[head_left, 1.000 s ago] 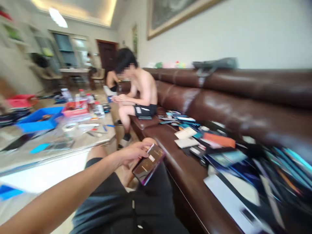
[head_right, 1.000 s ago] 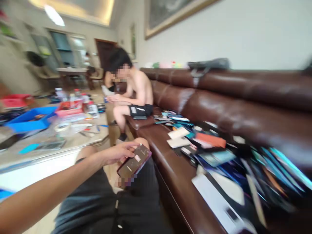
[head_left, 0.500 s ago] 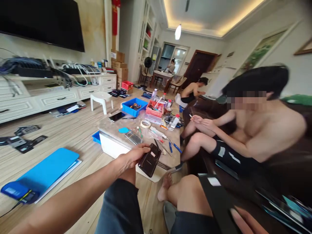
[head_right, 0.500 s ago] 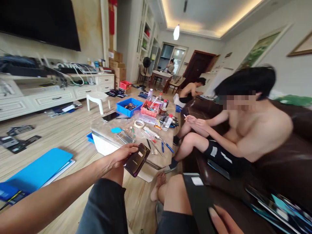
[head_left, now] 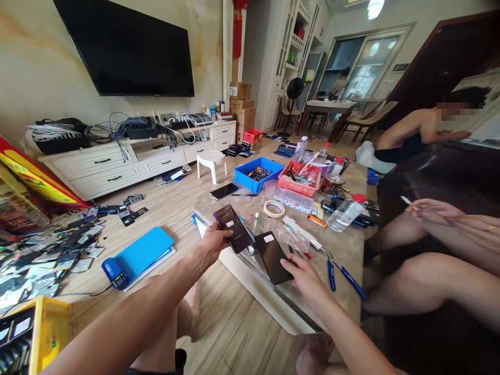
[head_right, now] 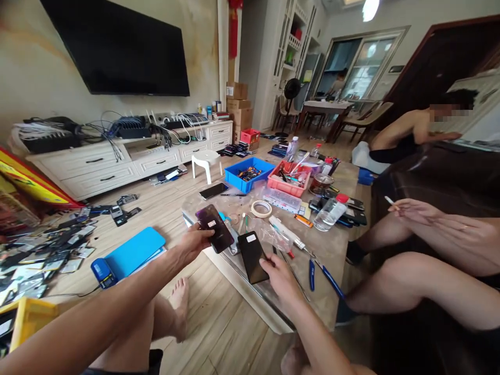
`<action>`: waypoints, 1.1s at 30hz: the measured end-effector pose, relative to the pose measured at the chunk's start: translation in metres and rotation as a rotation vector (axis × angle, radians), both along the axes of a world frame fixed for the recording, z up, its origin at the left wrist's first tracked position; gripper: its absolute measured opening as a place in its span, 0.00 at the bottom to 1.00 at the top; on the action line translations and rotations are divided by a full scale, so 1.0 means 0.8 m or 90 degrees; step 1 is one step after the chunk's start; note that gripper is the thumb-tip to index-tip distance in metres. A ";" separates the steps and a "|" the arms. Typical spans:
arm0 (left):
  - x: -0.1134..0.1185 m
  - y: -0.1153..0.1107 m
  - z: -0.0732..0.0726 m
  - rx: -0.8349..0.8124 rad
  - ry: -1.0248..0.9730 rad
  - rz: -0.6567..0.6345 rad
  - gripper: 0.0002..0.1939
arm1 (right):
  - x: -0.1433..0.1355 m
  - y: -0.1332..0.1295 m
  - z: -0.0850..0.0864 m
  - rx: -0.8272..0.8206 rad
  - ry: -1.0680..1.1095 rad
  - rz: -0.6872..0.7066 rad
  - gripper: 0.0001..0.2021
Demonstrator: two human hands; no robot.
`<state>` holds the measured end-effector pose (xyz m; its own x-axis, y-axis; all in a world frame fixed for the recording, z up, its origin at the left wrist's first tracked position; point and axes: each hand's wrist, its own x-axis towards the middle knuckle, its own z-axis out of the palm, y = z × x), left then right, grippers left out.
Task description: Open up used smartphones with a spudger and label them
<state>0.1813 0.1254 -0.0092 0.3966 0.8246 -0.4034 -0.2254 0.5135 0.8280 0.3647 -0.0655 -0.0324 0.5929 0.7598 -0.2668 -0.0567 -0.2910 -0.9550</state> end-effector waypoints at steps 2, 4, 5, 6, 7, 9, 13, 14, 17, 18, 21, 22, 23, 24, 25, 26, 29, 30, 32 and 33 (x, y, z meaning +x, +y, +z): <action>0.004 0.017 -0.009 -0.015 -0.001 0.000 0.16 | 0.018 0.020 -0.005 -0.005 -0.014 0.013 0.20; 0.006 0.028 -0.017 -0.033 -0.002 0.000 0.12 | 0.027 0.037 -0.010 -0.006 -0.038 0.019 0.20; 0.007 0.032 -0.020 -0.040 -0.001 0.003 0.11 | 0.029 0.044 -0.013 -0.006 -0.055 0.021 0.20; 0.008 0.035 -0.023 -0.045 0.000 0.007 0.10 | 0.029 0.050 -0.016 -0.007 -0.075 0.025 0.20; 0.008 0.037 -0.024 -0.047 0.000 0.010 0.09 | 0.027 0.054 -0.019 -0.009 -0.099 0.031 0.19; 0.009 0.040 -0.026 -0.042 -0.011 0.008 0.08 | 0.023 0.061 -0.026 -0.024 -0.153 0.044 0.18; 0.014 0.047 -0.031 -0.060 -0.026 0.040 0.12 | 0.021 0.064 -0.026 -0.090 -0.299 0.031 0.17; 0.015 0.047 -0.033 -0.075 -0.022 0.056 0.13 | 0.023 0.065 -0.020 -0.108 -0.357 0.036 0.16; 0.015 0.044 -0.038 -0.118 -0.018 0.090 0.14 | 0.035 0.085 0.011 -0.185 -0.557 0.109 0.11; 0.015 0.041 -0.039 -0.126 -0.023 0.094 0.14 | 0.039 0.101 0.024 -0.210 -0.594 0.134 0.08; 0.011 0.036 -0.038 -0.133 -0.045 0.096 0.12 | 0.044 0.183 0.058 -0.219 -0.541 0.161 0.05; 0.009 0.037 -0.036 -0.135 -0.049 0.102 0.12 | 0.042 0.221 0.064 -0.206 -0.521 0.168 0.04; 0.006 0.038 -0.035 -0.136 -0.052 0.112 0.11 | 0.039 0.261 0.067 -0.199 -0.494 0.177 0.05; 0.003 0.041 -0.034 -0.136 -0.055 0.124 0.11 | 0.033 0.302 0.067 -0.203 -0.462 0.181 0.07; 0.000 0.044 -0.032 -0.136 -0.059 0.135 0.11 | 0.026 0.342 0.064 -0.215 -0.438 0.181 0.09; -0.004 0.048 -0.031 -0.135 -0.066 0.144 0.12 | 0.018 0.380 0.059 -0.231 -0.425 0.180 0.12; -0.020 0.061 -0.027 -0.132 -0.090 0.148 0.17 | -0.006 0.469 0.042 -0.299 -0.454 0.147 0.16; -0.027 0.065 -0.027 -0.131 -0.095 0.147 0.18 | -0.014 0.490 0.037 -0.321 -0.477 0.135 0.17; -0.042 0.071 -0.027 -0.126 -0.099 0.156 0.20 | -0.027 0.522 0.029 -0.360 -0.524 0.129 0.18; -0.051 0.074 -0.028 -0.122 -0.101 0.163 0.20 | -0.033 0.533 0.025 -0.376 -0.544 0.137 0.18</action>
<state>0.1408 0.1842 -0.0315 0.2567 0.8209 -0.5102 -0.4856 0.5660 0.6662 0.3386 0.3613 -0.0121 0.6264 0.7569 -0.1864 0.6745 -0.6462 -0.3571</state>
